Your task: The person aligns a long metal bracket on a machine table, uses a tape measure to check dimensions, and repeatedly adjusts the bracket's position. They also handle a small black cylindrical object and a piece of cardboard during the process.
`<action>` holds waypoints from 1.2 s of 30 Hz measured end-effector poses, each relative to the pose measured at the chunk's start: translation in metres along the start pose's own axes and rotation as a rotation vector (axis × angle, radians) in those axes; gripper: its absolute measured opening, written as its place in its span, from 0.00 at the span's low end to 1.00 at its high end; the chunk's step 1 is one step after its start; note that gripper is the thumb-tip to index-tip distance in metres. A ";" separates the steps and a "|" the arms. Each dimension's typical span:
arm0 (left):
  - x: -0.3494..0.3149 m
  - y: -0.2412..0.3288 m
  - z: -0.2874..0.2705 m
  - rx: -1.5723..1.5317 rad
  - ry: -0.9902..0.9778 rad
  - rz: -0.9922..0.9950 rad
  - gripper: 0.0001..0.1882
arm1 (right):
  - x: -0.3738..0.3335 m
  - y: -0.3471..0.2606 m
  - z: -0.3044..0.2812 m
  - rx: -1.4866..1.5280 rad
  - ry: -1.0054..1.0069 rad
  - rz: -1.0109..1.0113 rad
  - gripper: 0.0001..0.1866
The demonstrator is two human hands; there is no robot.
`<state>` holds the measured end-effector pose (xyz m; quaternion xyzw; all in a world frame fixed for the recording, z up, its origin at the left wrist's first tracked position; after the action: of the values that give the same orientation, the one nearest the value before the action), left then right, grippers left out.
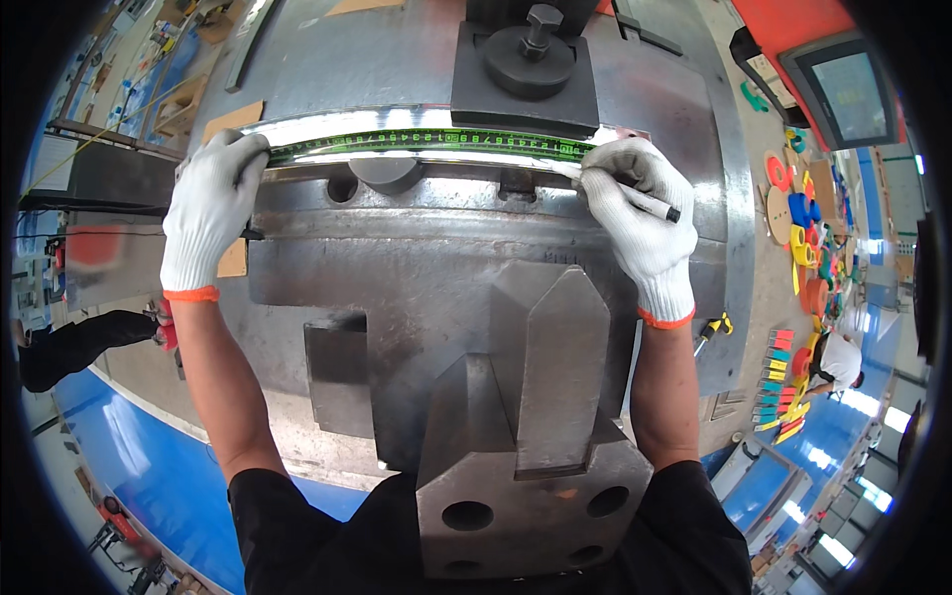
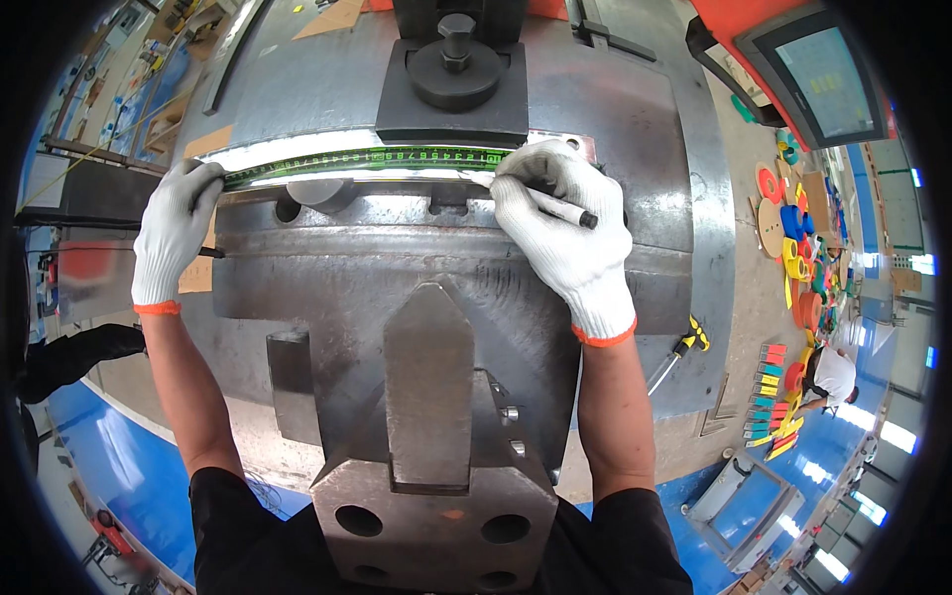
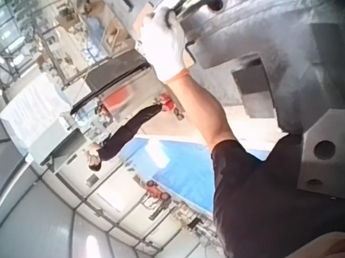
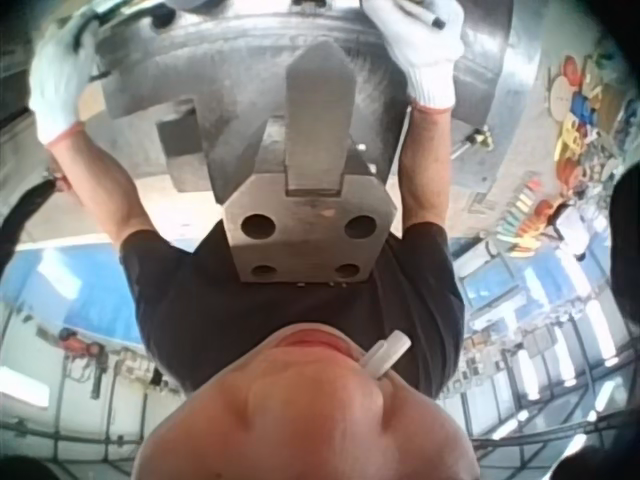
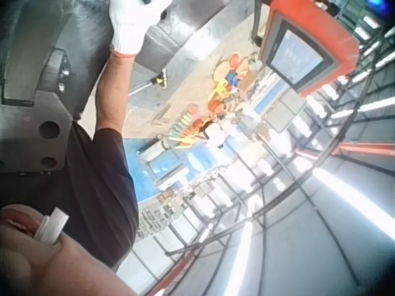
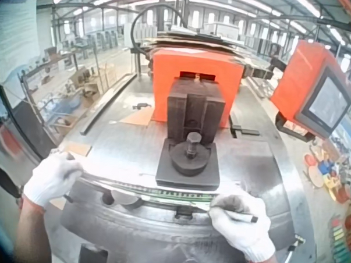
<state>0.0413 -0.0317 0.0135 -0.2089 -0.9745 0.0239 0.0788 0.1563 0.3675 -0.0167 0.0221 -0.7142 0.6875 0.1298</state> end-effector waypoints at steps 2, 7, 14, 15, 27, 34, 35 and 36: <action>0.000 0.001 -0.001 0.005 -0.001 -0.005 0.11 | 0.000 0.000 0.001 -0.009 0.003 -0.009 0.04; -0.001 0.000 -0.001 0.007 -0.008 -0.008 0.11 | 0.002 0.001 0.001 -0.057 0.001 -0.032 0.04; -0.001 0.000 -0.002 -0.002 -0.016 -0.015 0.11 | 0.000 0.003 0.002 -0.081 0.012 -0.037 0.04; -0.001 0.000 -0.002 -0.002 -0.016 -0.014 0.11 | 0.000 0.002 0.002 -0.085 0.012 -0.029 0.04; -0.012 0.005 -0.015 -0.674 0.012 -0.425 0.12 | -0.014 0.001 -0.035 0.015 0.086 -0.126 0.04; -0.147 -0.006 -0.029 -1.222 0.270 -0.732 0.41 | -0.111 0.013 -0.108 0.271 0.528 0.057 0.13; -0.163 -0.003 -0.034 -1.147 0.229 -0.853 0.41 | -0.119 0.013 -0.114 0.234 0.572 0.022 0.16; -0.180 -0.004 -0.022 -1.054 0.224 -0.918 0.42 | -0.126 0.009 -0.115 0.214 0.558 -0.041 0.18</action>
<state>0.2049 -0.1088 0.0094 0.2116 -0.8319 -0.5084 0.0689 0.2940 0.4628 -0.0504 -0.1399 -0.5736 0.7357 0.3319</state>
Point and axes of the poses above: each hand's wrist, its own x-axis towards the middle knuckle, its own z-axis out of the palm, y = z × x, the point moved 1 cm from there along x, towards the middle knuckle, and after that the axes turned 8 degrees about x, right-handed, at the moved point
